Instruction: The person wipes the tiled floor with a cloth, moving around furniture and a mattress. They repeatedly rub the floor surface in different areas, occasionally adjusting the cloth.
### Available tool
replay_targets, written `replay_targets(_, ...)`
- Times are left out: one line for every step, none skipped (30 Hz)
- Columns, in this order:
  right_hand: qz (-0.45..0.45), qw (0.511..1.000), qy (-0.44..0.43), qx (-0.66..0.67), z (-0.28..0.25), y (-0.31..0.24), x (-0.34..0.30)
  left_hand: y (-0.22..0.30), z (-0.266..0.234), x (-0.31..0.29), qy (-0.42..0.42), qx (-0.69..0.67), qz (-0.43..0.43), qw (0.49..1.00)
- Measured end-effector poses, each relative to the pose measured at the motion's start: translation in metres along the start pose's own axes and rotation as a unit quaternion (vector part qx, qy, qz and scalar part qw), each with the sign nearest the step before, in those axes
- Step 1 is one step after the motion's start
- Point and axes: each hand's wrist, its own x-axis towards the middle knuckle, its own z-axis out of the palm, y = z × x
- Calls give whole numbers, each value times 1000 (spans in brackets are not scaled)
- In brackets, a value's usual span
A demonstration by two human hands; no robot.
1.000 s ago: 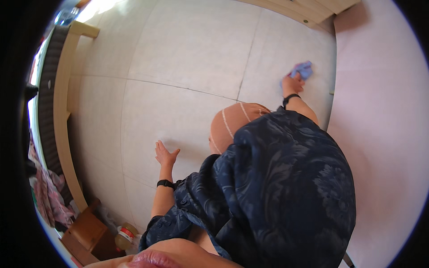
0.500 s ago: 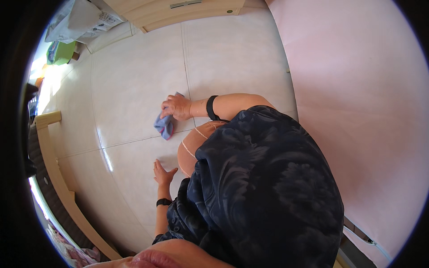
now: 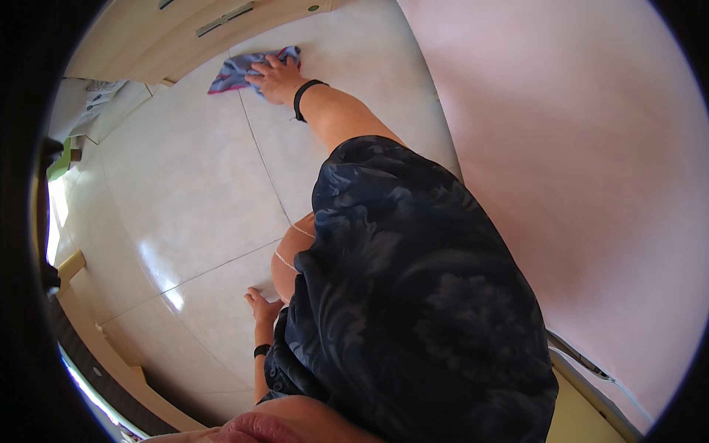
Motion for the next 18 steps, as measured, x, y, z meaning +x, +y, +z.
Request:
replay_targets(46, 999, 19, -10, 1, 31, 0, 2, 1, 1, -11, -7, -2, 1000)
replay_targets(97, 995, 32, -1, 3, 60, -4, 2, 3, 2, 0, -8, 4, 1000)
replay_targets(155, 987, 40, 17, 5, 88, -10, 4, 4, 4, 2, -16, 16, 1000)
replay_targets(199, 979, 45, 19, 7, 117, -21, 4, 6, 5, 4, -34, 28, 999)
replay_targets(247, 968, 38, 27, 9, 143, -32, 4, 7, 5, 12, -28, 41, 999)
replay_targets(292, 955, 25, 56, 8, 171, -46, 3, 9, 4, 12, -14, 38, 999)
replay_targets(336, 938, 35, 81, 10, 194, -62, 2, 9, 4, 15, -3, 34, 999)
replay_targets(385, 917, 21, 98, 10, 218, -80, 1, 10, 2, 25, 3, 31, 999)
replay_targets(446, 888, -10, 108, 11, 237, -92, -1, 10, 1, 27, 5, 36, 999)
replay_targets(495, 859, -36, 125, 11, 257, -113, -3, 9, -1, 35, 3, 42, 998)
replay_targets(519, 847, -45, 106, 17, 267, -129, -5, 8, -2, 36, -1, 48, 998)
replay_targets(543, 834, -38, 85, 22, 276, -143, -7, 6, -3, 33, -15, 52, 998)
replay_targets(543, 835, -26, 91, 25, 284, -156, -9, 4, -4, 21, -31, 55, 998)
replay_targets(543, 834, -16, 99, 28, 288, -165, -11, 3, -5, 20, -51, 61, 997)
replay_targets(554, 825, -38, 110, 30, 288, -170, -13, 1, -6, 16, -45, 72, 996)
replay_targets(531, 840, -8, 110, 31, 282, -172, -14, 0, -6, 23, -45, 87, 995)
replay_targets(518, 848, -6, 113, 32, 271, -172, -15, 0, -5, 30, -45, 103, 993)
replay_targets(508, 854, 14, 110, 31, 255, -172, -17, -1, -5, 25, -52, 97, 994)
